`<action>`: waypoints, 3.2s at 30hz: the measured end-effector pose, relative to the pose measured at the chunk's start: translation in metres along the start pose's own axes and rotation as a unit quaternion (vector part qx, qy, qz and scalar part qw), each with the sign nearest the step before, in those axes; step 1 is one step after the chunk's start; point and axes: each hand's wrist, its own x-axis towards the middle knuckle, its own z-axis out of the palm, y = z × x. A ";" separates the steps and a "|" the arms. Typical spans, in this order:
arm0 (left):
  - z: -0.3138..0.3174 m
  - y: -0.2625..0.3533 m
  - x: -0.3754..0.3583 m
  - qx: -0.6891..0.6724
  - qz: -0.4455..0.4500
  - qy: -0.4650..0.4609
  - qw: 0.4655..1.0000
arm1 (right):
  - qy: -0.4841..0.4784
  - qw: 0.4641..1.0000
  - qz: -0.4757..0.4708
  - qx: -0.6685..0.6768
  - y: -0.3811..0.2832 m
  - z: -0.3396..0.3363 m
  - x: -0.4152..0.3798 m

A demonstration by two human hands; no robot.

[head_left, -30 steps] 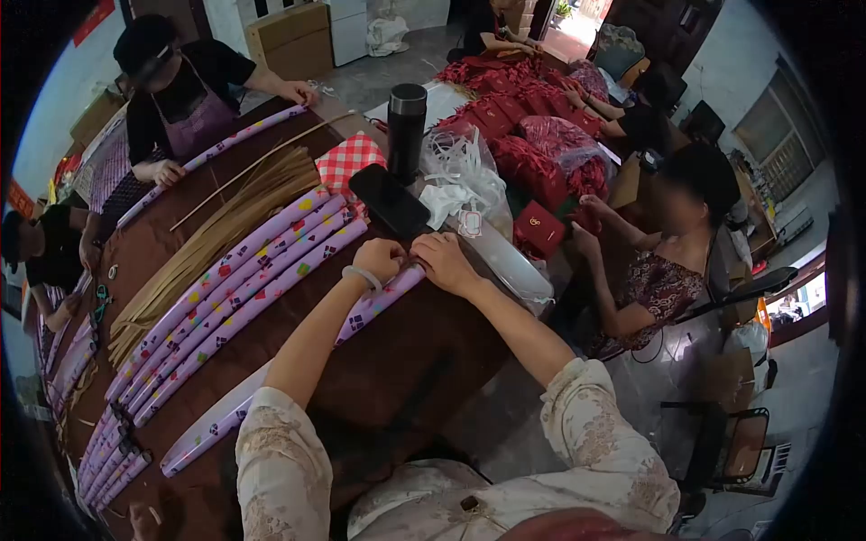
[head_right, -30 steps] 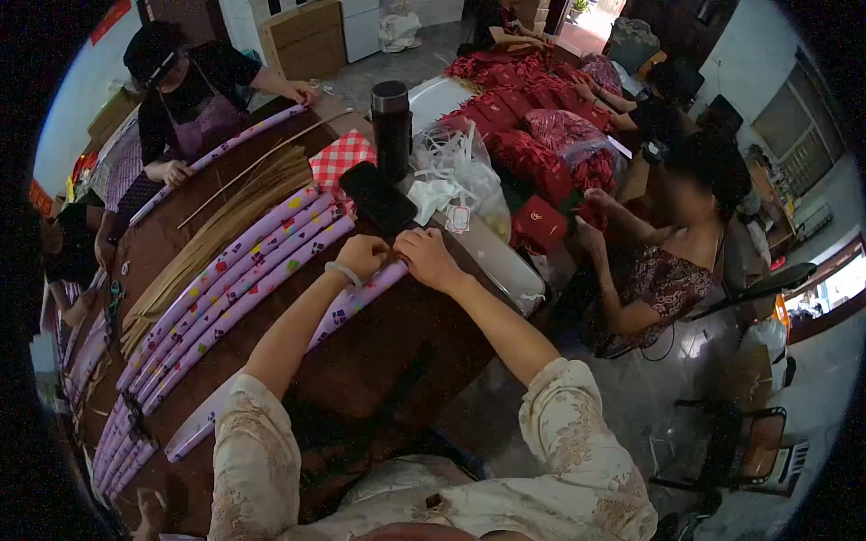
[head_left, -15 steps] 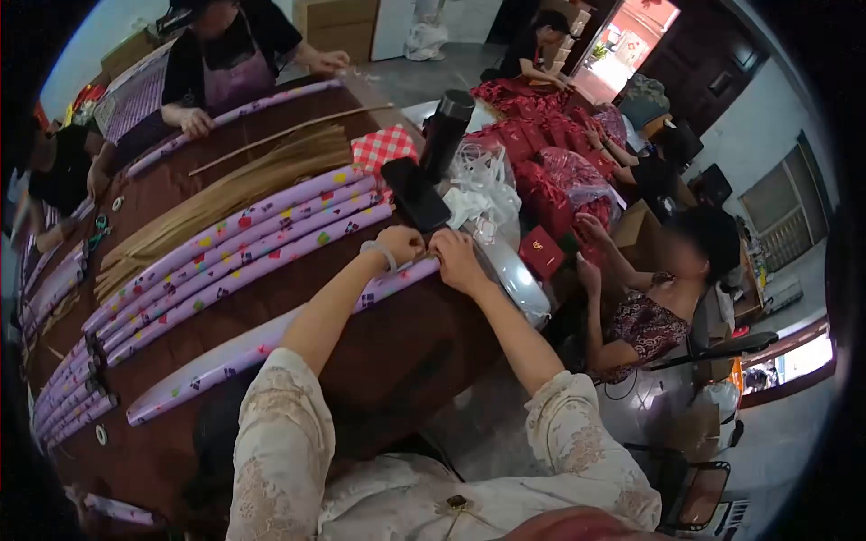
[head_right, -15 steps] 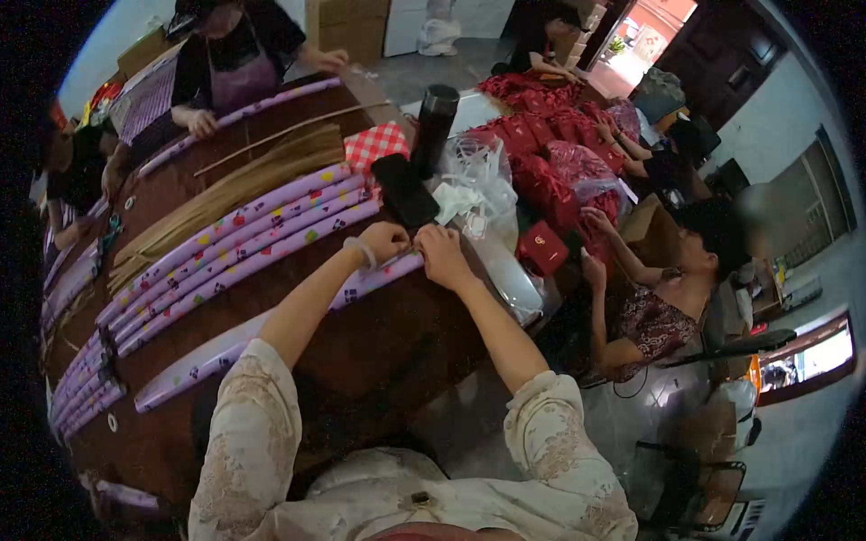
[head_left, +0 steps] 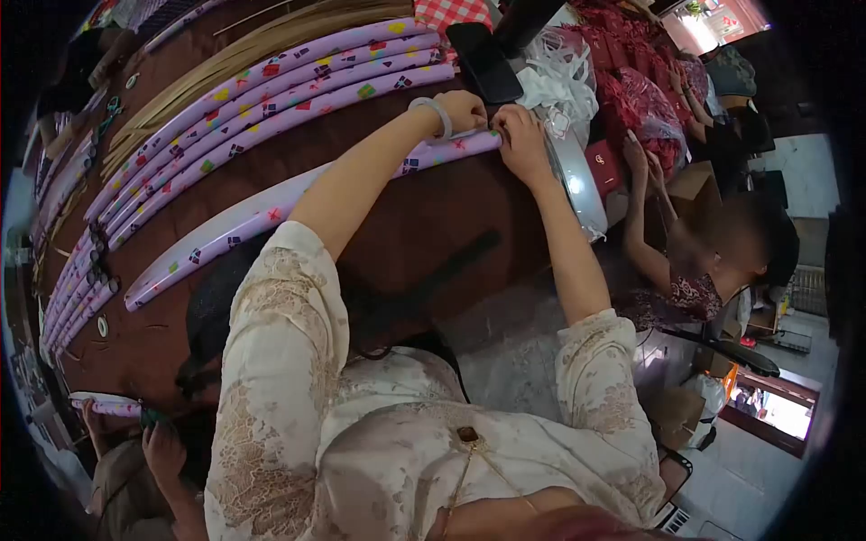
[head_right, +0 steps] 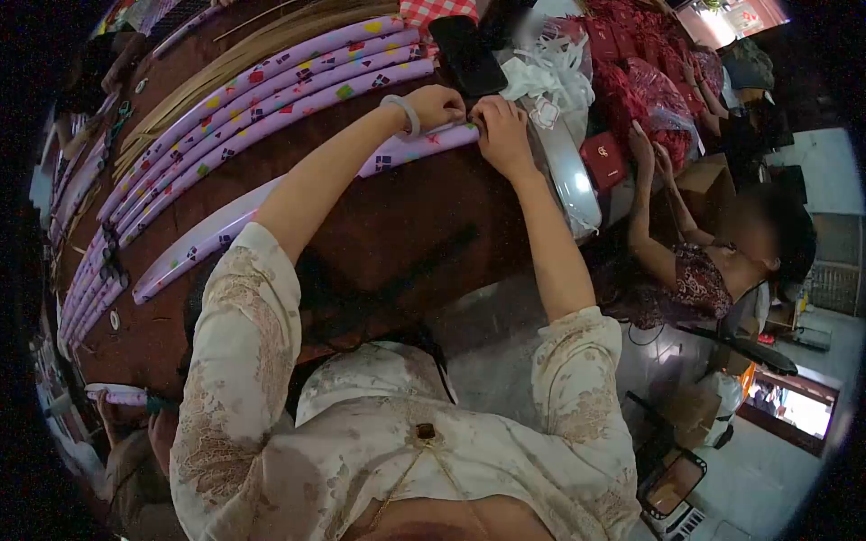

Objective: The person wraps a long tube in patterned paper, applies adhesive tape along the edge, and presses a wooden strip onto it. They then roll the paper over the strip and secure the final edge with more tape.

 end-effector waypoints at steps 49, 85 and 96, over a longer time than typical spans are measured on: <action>-0.021 0.035 -0.096 0.120 0.081 0.247 0.958 | 0.087 0.992 0.086 -0.007 -0.007 -0.003 0.006; -0.084 -0.088 -0.596 0.058 -0.317 0.656 0.682 | -0.052 0.985 0.031 0.159 -0.077 -0.011 0.102; -0.099 -0.150 -0.575 -0.116 -0.229 0.558 0.790 | -0.228 0.895 -0.278 0.263 -0.448 0.073 0.130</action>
